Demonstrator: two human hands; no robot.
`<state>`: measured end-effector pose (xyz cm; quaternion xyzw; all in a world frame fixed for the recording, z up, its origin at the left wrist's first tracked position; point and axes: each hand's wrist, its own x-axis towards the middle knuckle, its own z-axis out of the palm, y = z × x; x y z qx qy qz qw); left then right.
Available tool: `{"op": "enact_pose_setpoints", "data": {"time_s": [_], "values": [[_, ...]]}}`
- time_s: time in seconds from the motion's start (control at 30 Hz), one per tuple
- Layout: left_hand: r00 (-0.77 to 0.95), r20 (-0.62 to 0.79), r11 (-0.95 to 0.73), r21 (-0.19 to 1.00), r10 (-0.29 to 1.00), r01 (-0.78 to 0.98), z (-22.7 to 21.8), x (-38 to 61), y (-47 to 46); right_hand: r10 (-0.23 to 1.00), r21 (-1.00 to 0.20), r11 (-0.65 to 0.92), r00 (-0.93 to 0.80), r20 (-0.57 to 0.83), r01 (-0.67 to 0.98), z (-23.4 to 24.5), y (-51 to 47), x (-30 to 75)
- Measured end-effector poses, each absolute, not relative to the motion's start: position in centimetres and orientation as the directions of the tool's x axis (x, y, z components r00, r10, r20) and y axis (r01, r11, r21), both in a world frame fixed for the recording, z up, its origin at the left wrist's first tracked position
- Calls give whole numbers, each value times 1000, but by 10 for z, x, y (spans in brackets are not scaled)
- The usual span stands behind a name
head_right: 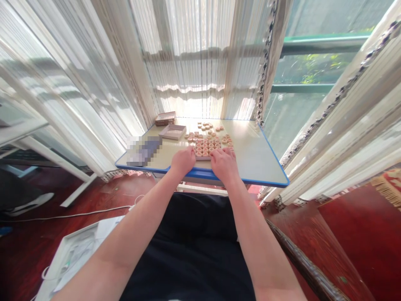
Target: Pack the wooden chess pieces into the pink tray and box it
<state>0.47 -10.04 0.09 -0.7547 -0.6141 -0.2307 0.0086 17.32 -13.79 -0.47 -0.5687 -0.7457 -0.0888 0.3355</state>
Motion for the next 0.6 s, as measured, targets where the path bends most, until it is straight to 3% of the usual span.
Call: {"op": "enact_pose_setpoints", "data": {"time_s": [0.3,0.6], "values": [[137,295,-210,230,945,950,5,6,-102,760,-276,361,-109,640,891,-10,-136,177],[106,290,-187,266,951,946,7,7,-101,715,-294,437,-131,687,850,-8,-135,180]]}}
